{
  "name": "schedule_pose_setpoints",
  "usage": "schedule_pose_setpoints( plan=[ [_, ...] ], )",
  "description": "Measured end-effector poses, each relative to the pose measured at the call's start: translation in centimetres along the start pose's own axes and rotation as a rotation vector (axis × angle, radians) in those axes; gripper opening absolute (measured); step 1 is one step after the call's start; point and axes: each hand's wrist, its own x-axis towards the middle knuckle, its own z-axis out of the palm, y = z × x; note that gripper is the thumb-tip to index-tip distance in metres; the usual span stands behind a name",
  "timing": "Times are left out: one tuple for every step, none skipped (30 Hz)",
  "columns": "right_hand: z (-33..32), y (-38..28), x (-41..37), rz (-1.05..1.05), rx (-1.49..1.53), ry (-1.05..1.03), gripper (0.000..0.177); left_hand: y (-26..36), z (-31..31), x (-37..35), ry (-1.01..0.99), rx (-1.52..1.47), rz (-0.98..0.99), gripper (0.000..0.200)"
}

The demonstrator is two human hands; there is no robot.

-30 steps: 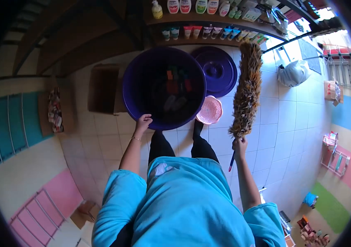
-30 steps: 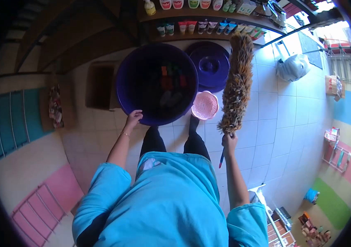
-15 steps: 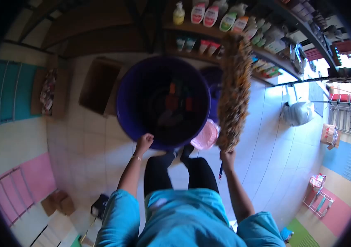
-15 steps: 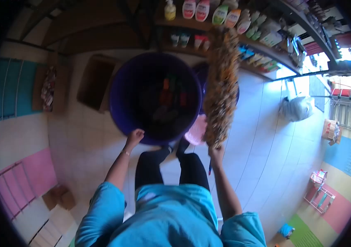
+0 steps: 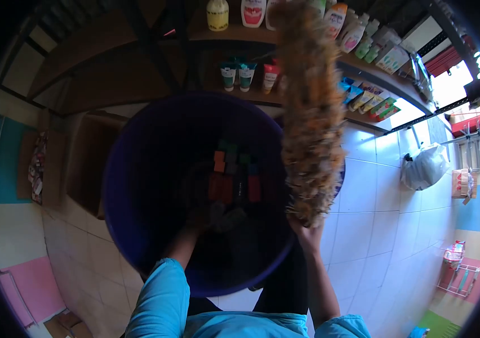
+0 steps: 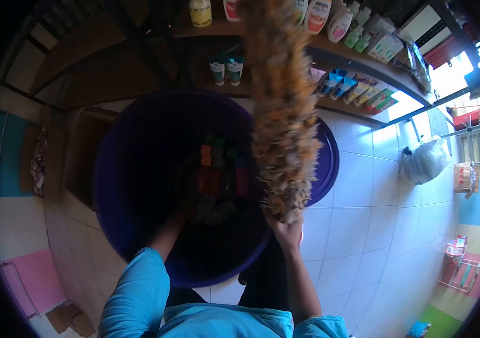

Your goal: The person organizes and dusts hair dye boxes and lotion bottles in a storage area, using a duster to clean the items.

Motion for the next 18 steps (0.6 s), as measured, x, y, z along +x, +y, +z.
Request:
schedule_pose_setpoints(
  plan=[
    [0.1,0.0,0.1,0.015,0.058,0.000,0.027,-0.3,0.3,1.2,0.001,0.028,0.010,0.059],
    [0.2,0.0,0.4,0.014,0.118,0.001,0.025,-0.6,0.6,2.5,0.003,0.051,0.016,0.060],
    [0.2,0.2,0.5,-0.018,0.174,-0.026,0.026,-0.9,0.9,3.4,0.008,0.077,0.021,0.060],
    [0.5,1.2,0.5,0.005,0.287,0.012,0.028,-1.1,0.9,4.2,0.013,0.096,0.023,0.060],
    [1.0,2.2,0.2,0.028,0.405,0.048,0.031,-1.3,0.9,4.7,0.020,0.114,0.029,0.061],
    [1.5,2.8,0.1,0.057,0.523,0.080,0.033,-1.3,0.9,5.1,0.024,0.130,0.032,0.061],
    [1.7,2.7,-0.2,0.084,0.649,0.080,0.037,-1.5,1.1,5.3,0.021,0.142,0.036,0.062],
    [2.1,3.0,-0.4,0.100,0.710,0.107,0.034,-1.7,1.4,5.3,0.018,0.149,0.039,0.062],
    [2.4,3.1,-0.6,0.117,0.767,0.131,0.032,-1.7,1.6,5.2,0.018,0.148,0.043,0.062],
    [2.4,2.9,-0.3,0.121,0.823,0.150,0.030,-1.9,1.6,5.2,0.016,0.155,0.045,0.063],
    [2.3,2.8,-0.3,0.113,0.807,0.134,0.029,-2.0,1.6,5.1,0.014,0.158,0.048,0.063],
    [2.3,2.9,-0.2,0.108,0.789,0.123,0.029,-2.0,1.3,4.9,0.008,0.154,0.057,0.064],
    [2.3,3.0,-0.2,0.106,0.772,0.113,0.029,-2.1,1.1,4.7,0.002,0.157,0.062,0.064],
    [2.2,3.1,0.0,0.070,0.718,0.101,0.028,-2.2,0.8,4.7,-0.005,0.158,0.067,0.064],
    [2.0,3.2,0.3,0.039,0.663,0.091,0.028,-2.1,0.4,4.4,-0.013,0.160,0.075,0.065],
    [1.9,3.4,0.5,0.009,0.605,0.081,0.028,-2.0,-0.1,4.2,-0.025,0.161,0.084,0.065],
    [1.8,3.4,0.8,-0.023,0.590,0.085,0.028,-2.0,-0.5,3.9,-0.030,0.149,0.100,0.066],
    [1.7,3.3,0.9,-0.047,0.571,0.085,0.027,-1.8,-1.0,3.5,-0.043,0.139,0.115,0.066]
  ],
)
